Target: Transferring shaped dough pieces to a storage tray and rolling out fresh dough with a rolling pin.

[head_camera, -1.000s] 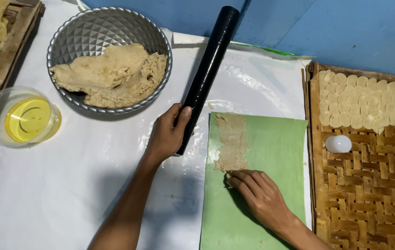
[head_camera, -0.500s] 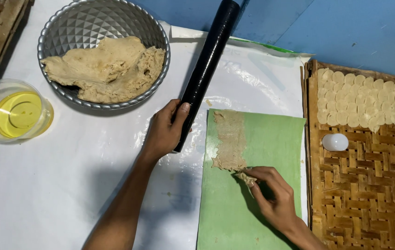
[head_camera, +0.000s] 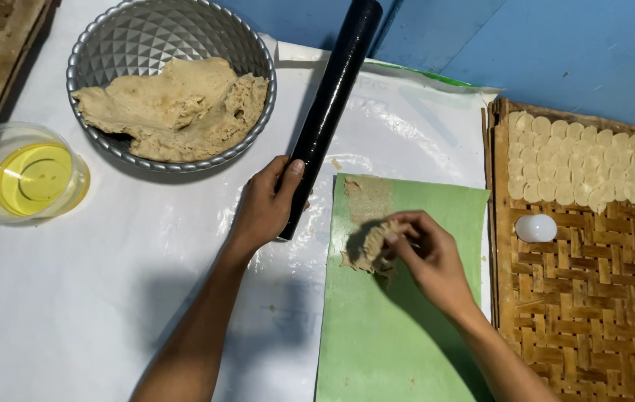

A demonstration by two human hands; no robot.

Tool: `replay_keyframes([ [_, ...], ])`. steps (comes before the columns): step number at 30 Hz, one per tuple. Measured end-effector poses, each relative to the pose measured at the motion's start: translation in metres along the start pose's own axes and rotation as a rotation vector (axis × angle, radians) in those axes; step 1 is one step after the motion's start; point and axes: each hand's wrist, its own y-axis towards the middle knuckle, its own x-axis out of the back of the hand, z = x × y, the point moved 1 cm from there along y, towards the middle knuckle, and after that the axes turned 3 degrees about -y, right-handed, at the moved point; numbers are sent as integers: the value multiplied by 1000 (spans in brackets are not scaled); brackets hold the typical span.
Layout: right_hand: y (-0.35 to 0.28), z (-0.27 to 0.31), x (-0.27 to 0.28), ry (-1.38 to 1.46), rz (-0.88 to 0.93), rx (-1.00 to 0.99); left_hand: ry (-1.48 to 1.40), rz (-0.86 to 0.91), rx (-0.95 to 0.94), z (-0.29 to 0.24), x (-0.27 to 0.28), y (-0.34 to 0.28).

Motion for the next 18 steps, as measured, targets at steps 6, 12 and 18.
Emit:
replay_keyframes([
  [6,62,-12,-34,-428,-90,174,-2,-8,18,4,2,1],
  [12,67,-14,-36,-654,-122,407,10,-8,32,3,3,2],
  [18,43,-1,-37,-807,-55,501,23,-5,13,6,3,2],
])
